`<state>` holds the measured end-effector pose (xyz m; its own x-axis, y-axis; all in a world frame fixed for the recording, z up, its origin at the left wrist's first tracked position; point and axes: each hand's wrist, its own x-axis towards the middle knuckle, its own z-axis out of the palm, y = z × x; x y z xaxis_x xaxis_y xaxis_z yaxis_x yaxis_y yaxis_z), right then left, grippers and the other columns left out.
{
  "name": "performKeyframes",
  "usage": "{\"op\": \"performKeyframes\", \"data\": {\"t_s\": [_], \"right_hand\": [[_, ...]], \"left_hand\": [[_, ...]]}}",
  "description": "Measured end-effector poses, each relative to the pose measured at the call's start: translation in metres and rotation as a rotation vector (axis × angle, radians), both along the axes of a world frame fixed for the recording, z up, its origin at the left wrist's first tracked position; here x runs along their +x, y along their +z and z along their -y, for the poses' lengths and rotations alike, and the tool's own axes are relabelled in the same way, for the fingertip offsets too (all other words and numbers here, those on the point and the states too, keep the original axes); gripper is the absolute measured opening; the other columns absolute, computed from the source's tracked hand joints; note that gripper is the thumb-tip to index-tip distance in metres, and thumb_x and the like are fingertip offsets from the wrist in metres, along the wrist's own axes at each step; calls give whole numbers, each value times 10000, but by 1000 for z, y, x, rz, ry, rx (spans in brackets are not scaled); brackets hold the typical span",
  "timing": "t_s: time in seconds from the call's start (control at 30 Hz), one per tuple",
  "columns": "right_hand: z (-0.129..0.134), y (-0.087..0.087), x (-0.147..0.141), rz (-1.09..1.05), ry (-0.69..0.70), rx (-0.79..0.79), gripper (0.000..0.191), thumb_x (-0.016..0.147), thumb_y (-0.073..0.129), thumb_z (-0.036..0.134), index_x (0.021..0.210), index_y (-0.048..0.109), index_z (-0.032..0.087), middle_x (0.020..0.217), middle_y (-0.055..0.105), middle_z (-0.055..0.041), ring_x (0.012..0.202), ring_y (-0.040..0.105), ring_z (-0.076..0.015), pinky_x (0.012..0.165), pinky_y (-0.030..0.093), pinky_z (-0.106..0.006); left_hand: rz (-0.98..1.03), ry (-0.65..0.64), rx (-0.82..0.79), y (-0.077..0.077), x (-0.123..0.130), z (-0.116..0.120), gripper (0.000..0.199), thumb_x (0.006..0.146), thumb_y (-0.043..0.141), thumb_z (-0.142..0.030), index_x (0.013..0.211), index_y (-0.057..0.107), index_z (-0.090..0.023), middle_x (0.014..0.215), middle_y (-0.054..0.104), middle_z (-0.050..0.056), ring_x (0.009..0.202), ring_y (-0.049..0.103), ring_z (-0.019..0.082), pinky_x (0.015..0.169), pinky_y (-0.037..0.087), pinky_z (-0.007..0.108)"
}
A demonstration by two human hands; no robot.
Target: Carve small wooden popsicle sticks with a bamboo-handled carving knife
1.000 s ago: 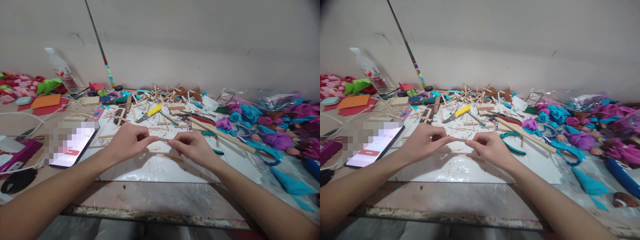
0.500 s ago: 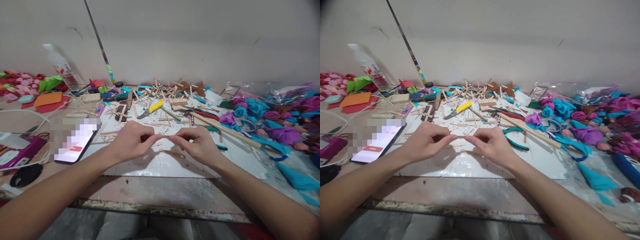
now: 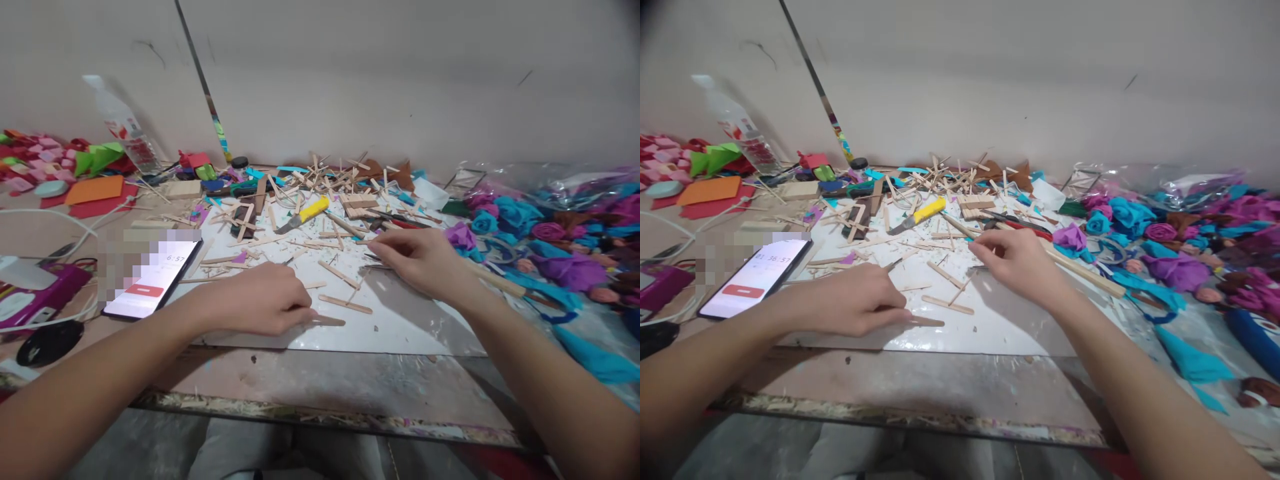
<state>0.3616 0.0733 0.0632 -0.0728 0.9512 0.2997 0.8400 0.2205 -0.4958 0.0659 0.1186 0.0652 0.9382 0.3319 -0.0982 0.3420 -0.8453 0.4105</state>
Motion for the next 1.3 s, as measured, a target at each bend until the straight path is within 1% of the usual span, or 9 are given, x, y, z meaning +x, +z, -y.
{"op": "performKeyframes", "data": {"t_s": [0.17,0.3,0.4,0.53,0.6,0.67,0.87,1.07,1.3], "right_hand": [[-2,-7,-1,167,58,-78,212,935,648,396,886,814,273,860,809,1,726,689,-170,692,457,-327],[-5,-2,16,250,-51,-66,254,948,615,407,977,832,277,926,825,-33,772,714,-217,709,473,-357],[-10,3,33,309,-142,-75,237,931,624,327,991,845,267,923,828,-54,770,724,-245,711,493,-381],[-14,7,48,375,-237,-126,211,938,650,248,1021,844,248,1006,834,-81,901,756,-279,793,561,-402],[-15,10,53,410,-276,-178,169,978,675,293,1054,811,227,1071,817,-82,976,748,-248,889,594,-407],[-15,14,59,449,-325,-242,239,1009,688,387,1132,755,193,1136,777,-76,1024,729,-212,953,608,-429],[-5,27,86,548,-474,-369,376,1027,668,452,1282,686,177,1302,699,-110,1130,701,-229,973,618,-438],[2,30,108,579,-508,-390,364,1018,684,437,1293,688,198,1346,684,-117,1161,692,-234,988,614,-427],[-7,14,107,544,-406,-243,358,1019,684,436,1278,691,188,1318,693,-115,1130,699,-225,963,621,-414]], "left_hand": [[-94,-44,114,-9,4,6,439,1082,526,-367,760,763,-184,717,746,73,589,573,175,602,275,333],[-115,-41,189,-11,1,1,471,1084,533,-436,764,776,-192,714,752,88,589,598,195,597,237,345],[-102,-42,217,-13,-1,-1,463,1062,566,-469,728,737,-197,654,709,74,568,587,198,584,212,350],[-78,-58,217,-14,0,0,368,1041,606,-434,778,729,-208,680,714,53,587,595,189,586,233,343],[-74,-70,211,-14,0,1,333,1038,613,-424,810,734,-214,712,730,51,615,616,194,591,247,342],[-71,-73,209,-14,0,2,332,1040,606,-438,827,732,-217,731,737,56,639,636,207,597,258,344],[-85,-100,210,-17,2,3,334,1064,561,-400,821,706,-221,728,738,52,646,646,213,608,260,351],[-82,-130,218,-21,1,3,321,1065,542,-377,829,702,-230,726,742,48,645,655,218,605,257,359],[-56,-140,225,-19,1,6,321,1051,570,-368,800,708,-224,705,726,47,610,629,201,595,272,353]]}}
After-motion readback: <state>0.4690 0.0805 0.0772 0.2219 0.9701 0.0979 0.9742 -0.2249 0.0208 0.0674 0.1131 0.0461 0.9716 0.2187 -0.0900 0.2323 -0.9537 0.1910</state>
